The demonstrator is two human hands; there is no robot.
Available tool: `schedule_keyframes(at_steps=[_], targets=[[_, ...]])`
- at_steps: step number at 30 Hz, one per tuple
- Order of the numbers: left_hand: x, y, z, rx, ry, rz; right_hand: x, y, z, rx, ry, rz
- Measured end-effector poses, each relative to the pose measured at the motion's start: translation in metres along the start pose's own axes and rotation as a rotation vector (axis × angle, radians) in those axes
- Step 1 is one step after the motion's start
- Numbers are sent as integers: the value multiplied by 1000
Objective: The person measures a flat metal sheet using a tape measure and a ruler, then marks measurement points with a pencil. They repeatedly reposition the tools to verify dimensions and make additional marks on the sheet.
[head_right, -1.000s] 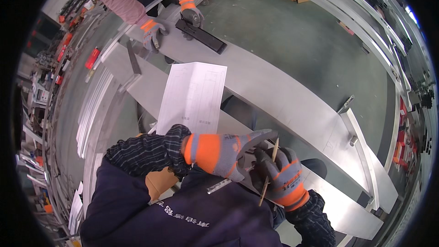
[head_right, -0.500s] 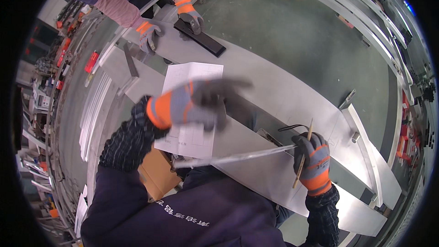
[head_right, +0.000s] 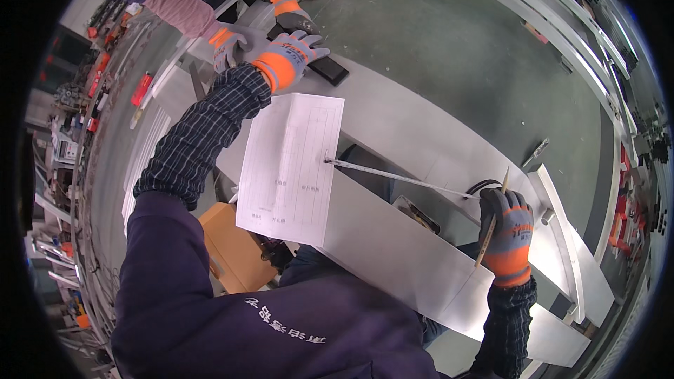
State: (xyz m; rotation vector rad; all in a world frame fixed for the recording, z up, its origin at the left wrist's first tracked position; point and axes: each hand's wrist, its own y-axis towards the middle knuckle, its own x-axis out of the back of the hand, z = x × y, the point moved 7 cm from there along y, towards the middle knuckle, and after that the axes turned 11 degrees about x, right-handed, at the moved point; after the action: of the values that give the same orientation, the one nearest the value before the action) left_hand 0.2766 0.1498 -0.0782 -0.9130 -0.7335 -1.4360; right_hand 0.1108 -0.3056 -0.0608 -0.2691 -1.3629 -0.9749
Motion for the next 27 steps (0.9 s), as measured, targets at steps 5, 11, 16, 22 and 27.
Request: schedule_keyframes(at_steps=[5, 11, 16, 22, 27], targets=[[1, 9, -8, -17, 65, 17, -7, -1, -16, -6, -62, 20], [-29, 5, 8, -38, -91, -161, -16, 10, -13, -19, 6, 27], [-14, 9, 1, -70, -72, 69, -16, 16, -11, 8, -27, 27], [22, -17, -8, -153, -52, 2, -3, 10, -30, -68, -80, 77], [50, -34, -19, -293, 15, -38, 4, 29, -41, -28, -41, 76]])
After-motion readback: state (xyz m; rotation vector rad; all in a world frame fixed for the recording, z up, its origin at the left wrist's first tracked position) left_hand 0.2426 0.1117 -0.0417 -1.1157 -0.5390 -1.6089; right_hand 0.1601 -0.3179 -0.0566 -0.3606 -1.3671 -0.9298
